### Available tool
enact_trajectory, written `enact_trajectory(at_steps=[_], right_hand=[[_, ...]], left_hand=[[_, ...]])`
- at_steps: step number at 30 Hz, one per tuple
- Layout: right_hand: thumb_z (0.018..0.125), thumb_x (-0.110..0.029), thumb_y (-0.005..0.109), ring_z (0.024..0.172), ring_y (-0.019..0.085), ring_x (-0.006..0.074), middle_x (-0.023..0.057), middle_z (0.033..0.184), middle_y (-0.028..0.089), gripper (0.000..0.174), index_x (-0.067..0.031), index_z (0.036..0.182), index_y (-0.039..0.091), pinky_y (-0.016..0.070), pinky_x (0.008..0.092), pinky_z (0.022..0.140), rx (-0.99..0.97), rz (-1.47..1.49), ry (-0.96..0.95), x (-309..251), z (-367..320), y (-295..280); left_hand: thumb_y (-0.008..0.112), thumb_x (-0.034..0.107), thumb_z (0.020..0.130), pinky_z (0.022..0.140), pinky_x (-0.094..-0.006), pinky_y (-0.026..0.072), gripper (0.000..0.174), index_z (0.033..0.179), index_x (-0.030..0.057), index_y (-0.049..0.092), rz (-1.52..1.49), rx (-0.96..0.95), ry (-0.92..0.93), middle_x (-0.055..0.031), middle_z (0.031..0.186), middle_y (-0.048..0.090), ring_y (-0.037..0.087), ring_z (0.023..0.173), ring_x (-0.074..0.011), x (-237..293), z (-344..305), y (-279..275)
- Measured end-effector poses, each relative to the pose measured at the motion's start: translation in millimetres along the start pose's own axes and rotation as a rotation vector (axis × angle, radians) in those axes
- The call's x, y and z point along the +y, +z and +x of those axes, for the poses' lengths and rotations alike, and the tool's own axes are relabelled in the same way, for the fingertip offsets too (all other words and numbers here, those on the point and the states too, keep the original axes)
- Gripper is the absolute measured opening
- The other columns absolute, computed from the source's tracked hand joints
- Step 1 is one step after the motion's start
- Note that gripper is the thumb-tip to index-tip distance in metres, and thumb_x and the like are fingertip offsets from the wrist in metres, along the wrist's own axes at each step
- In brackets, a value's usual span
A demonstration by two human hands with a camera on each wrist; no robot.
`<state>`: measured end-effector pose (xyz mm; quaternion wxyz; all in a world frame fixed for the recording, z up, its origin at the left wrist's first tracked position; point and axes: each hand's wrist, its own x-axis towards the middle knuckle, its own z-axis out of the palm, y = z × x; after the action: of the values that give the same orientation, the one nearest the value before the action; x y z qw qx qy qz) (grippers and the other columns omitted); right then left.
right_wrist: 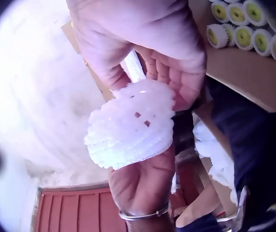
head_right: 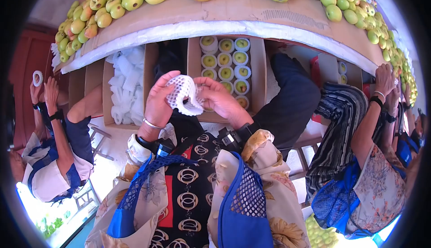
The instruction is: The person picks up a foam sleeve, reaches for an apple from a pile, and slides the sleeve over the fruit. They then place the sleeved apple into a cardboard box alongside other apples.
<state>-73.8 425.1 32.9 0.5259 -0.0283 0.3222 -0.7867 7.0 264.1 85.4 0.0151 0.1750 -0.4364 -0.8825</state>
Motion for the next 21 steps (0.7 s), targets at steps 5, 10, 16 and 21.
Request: enact_trajectory(at_steps=[5,10,16,21], right_hand=[[0.085,-0.013,0.054,0.084,0.061,0.0134,0.0046,0.1,0.06,0.03,-0.0083,0.114,0.047,0.0511,0.028,0.073,0.015,-0.056,0.147,10,0,-1],[0.086,-0.014,0.053,0.085,0.062,0.0144,0.006,0.102,0.061,0.032,-0.0092,0.117,0.047,0.052,0.0284,0.072,-0.07,0.161,0.1,16,1,-2],[0.084,-0.009,0.053,0.085,0.062,0.018,0.0075,0.103,0.06,0.035,-0.0111,0.118,0.045,0.0528,0.0319,0.071,0.071,0.31,0.01,26,9,-5],[0.076,-0.002,0.05,0.087,0.061,0.0247,0.0116,0.097,0.059,0.035,-0.0093,0.11,0.047,0.0508,0.0387,0.078,0.242,0.471,-0.151,17,15,-9]], left_hand=[[0.049,-0.008,0.079,0.088,-0.0294,0.0448,0.05,0.127,0.0029,0.039,-0.075,-0.001,0.072,-0.0095,0.114,0.053,0.053,0.104,-0.0173,8,-2,2],[0.053,-0.013,0.074,0.092,-0.0292,0.0417,0.064,0.132,0.0053,0.033,-0.049,-0.033,0.092,-0.0082,0.121,0.048,0.049,0.109,-0.0165,6,-3,7],[0.048,-0.015,0.073,0.091,-0.0303,0.0429,0.062,0.131,0.0041,0.034,-0.083,-0.001,0.101,-0.0091,0.12,0.049,0.05,0.109,-0.0177,0,-2,12],[0.043,-0.018,0.071,0.089,-0.0331,0.0459,0.056,0.123,0.0033,0.043,-0.326,0.111,0.042,-0.0112,0.116,0.053,0.053,0.107,-0.0225,-19,10,-24]])
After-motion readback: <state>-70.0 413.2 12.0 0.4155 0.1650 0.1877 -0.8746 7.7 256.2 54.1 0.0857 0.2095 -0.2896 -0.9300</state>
